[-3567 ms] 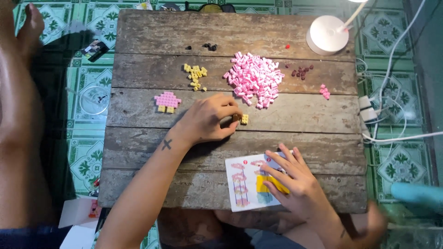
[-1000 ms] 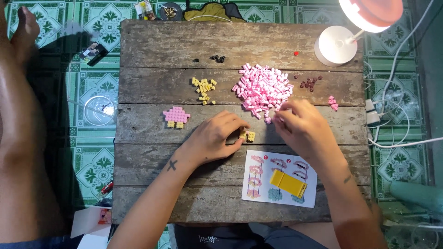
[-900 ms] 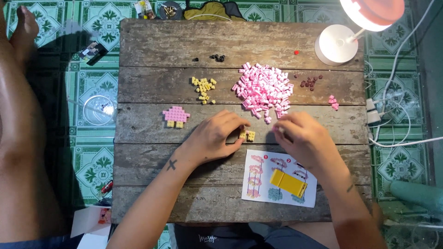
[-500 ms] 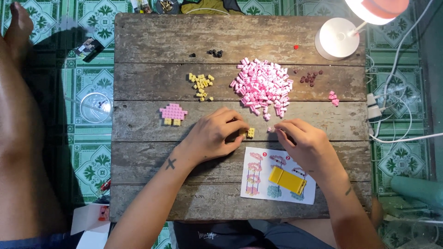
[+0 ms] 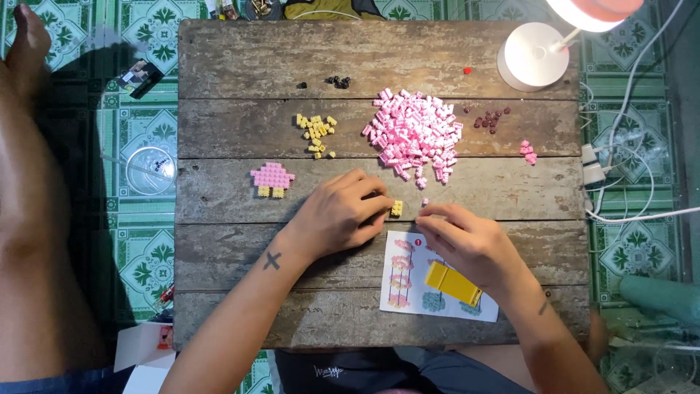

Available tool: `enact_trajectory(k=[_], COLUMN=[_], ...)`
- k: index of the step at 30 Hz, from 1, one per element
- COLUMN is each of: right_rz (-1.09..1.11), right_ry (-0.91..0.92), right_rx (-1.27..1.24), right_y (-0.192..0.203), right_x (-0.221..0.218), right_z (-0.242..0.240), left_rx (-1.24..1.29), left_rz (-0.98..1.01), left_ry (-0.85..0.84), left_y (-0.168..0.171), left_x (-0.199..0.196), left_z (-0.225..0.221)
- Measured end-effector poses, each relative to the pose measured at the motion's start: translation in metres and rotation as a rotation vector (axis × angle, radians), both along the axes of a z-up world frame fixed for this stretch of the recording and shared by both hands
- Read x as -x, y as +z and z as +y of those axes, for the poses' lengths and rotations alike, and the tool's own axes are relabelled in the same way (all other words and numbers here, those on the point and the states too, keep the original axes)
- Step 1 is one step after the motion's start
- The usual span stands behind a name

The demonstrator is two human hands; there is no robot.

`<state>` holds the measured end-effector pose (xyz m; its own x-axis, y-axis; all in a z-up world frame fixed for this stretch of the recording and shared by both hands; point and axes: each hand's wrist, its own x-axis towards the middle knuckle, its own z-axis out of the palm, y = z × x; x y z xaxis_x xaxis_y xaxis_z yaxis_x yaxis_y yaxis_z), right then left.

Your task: Assembling a small character figure using tiny interlocking plastic blocks on a wooden table.

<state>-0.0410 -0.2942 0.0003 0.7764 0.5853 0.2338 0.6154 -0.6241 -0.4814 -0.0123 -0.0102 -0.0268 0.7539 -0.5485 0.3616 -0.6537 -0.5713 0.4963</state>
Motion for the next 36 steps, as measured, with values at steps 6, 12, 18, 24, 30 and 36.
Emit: enact_trajectory(k=[6,12,18,24,30,36], right_rz=[-0.031,0.025,-0.02,0.031,0.042,0.058], right_ry=[0.031,-0.021,-0.126,-0.117,-0.117,-0.124], right_rx=[0.015,-0.037,-0.229,-0.271,-0.269,-0.265], right_y=[-0.009,-0.005,-0.018,-0.017,-0.013,-0.012], right_x=[-0.003,-0.005,-0.014,-0.018,-0.019,-0.02], right_z=[0.003,0.008,0.022,0.03,0.031,0.031], left_rx=[0.046,0.078,0.08,0.082,0.08,0.074], left_rz=[0.032,0.051,0.063,0.076,0.083,0.09], left_ry=[-0.006,-0.011,-0.003,0.001,-0.001,0.002], left_y=[0.0,0.0,-0.001,0.001,0.003,0.001], left_x=[0.0,0.0,-0.002,-0.003,-0.003,-0.003], left_z=[0.002,0.001,0.001,0.002,0.002,0.002])
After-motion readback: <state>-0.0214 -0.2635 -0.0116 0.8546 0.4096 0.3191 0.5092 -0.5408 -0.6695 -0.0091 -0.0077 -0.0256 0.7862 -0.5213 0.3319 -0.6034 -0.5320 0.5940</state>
